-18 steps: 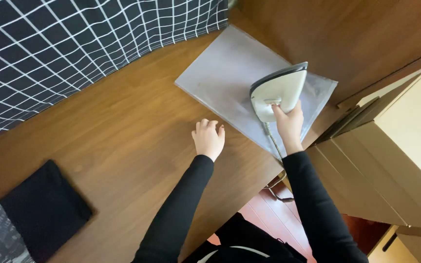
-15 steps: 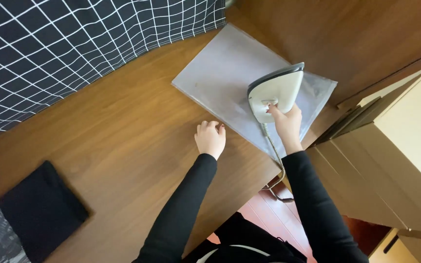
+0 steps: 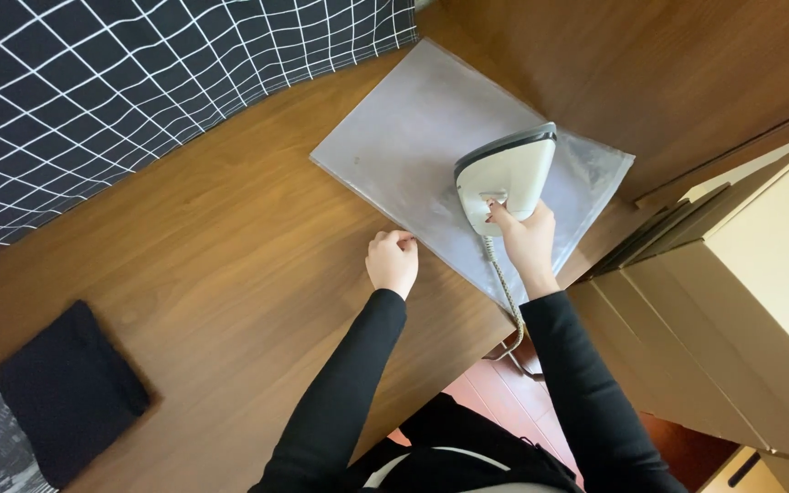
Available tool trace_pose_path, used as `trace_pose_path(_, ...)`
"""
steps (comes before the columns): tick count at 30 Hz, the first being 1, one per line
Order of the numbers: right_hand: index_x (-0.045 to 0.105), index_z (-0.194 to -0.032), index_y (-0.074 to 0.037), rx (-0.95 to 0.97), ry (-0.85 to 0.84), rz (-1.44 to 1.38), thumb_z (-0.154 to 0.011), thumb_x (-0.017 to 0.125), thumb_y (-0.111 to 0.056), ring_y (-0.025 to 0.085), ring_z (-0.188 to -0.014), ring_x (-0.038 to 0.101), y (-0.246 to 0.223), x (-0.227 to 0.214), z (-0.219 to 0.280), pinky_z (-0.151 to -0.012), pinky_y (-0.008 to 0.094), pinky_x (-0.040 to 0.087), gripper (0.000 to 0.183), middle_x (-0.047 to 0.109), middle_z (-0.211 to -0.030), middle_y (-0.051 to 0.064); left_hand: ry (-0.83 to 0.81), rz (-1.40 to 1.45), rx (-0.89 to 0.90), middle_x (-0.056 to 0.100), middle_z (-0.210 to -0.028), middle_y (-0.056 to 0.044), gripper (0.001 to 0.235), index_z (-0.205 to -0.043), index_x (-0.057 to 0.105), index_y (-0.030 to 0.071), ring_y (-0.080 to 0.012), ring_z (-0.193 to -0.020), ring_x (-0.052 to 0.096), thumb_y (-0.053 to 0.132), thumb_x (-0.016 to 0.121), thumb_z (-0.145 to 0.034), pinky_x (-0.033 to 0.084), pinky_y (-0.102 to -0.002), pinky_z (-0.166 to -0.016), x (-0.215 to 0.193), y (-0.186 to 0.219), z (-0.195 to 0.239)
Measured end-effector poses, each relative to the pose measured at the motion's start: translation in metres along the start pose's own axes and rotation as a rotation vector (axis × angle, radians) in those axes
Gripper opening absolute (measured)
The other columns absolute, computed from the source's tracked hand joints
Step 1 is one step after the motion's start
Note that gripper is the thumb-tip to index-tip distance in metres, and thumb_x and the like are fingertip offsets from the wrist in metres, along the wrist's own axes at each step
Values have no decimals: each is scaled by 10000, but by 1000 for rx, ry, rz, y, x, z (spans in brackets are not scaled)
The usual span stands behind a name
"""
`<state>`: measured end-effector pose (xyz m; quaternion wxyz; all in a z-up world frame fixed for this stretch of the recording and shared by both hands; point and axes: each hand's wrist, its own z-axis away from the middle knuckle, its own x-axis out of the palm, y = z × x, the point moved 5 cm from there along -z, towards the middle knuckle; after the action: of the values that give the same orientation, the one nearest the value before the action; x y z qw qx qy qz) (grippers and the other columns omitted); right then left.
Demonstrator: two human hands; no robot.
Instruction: The person irons a clear plastic bag on a wooden table, then places a folded black garment with a printed label into the bag and seals it. The person places the sealed bag into a cardboard box, closes the box, and stacks it with other boxes. The person later opens the box, removes the bag, and closes the box again.
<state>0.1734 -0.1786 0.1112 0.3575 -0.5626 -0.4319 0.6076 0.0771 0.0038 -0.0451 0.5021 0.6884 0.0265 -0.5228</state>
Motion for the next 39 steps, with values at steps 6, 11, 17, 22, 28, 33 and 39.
trace_pose_path(6,651,-716,-96,6,-10,-10,-742,712,-151,145,-649,612,8,-1,-5,-707,289,485,86,644,-617,64,-8,57,-66,557,-751,40,95,-788,671,258,-212,-823,600,338,653,-740,511,-387,-732,-4,6,0)
trace_pose_path(11,649,-716,-92,6,-18,-36,-749,704,-129,139,-641,609,7,0,-6,-699,286,492,74,644,-614,66,1,55,-73,560,-741,51,96,-775,671,275,-201,-813,606,355,659,-723,513,-385,-733,-7,8,-2)
trace_pose_path(17,649,-718,-86,7,-27,-64,-753,693,-109,140,-644,615,11,-2,-10,-696,288,498,61,639,-615,73,-13,39,-60,560,-723,68,98,-775,680,286,-181,-801,608,368,650,-731,501,-359,-743,-10,15,2)
trace_pose_path(22,647,-716,-72,-7,-33,-90,-752,687,-92,150,-643,619,12,-2,-11,-695,292,499,58,633,-612,87,-65,5,-41,537,-704,92,106,-766,680,289,-148,-796,598,379,633,-736,468,-332,-756,-13,22,6)
trace_pose_path(28,645,-707,-77,-7,-28,-100,-756,686,-83,122,-633,605,11,-1,-10,-690,274,498,64,630,-601,77,-89,-75,66,555,-690,80,114,-702,663,276,-175,-787,599,388,639,-697,461,-361,-740,-12,34,13)
trace_pose_path(33,641,-699,-80,-8,-25,-103,-752,682,-82,123,-614,601,10,-1,-11,-675,269,500,67,622,-585,72,-187,-127,162,529,-659,98,72,-646,640,287,-156,-793,580,359,651,-646,437,-349,-746,3,34,19)
trace_pose_path(39,643,-700,-74,-26,-31,-132,-770,674,-69,119,-617,596,8,-1,-11,-669,274,507,77,623,-586,72,-231,-120,218,498,-685,93,60,-659,618,260,-154,-822,560,293,669,-660,418,-352,-757,-2,46,30)
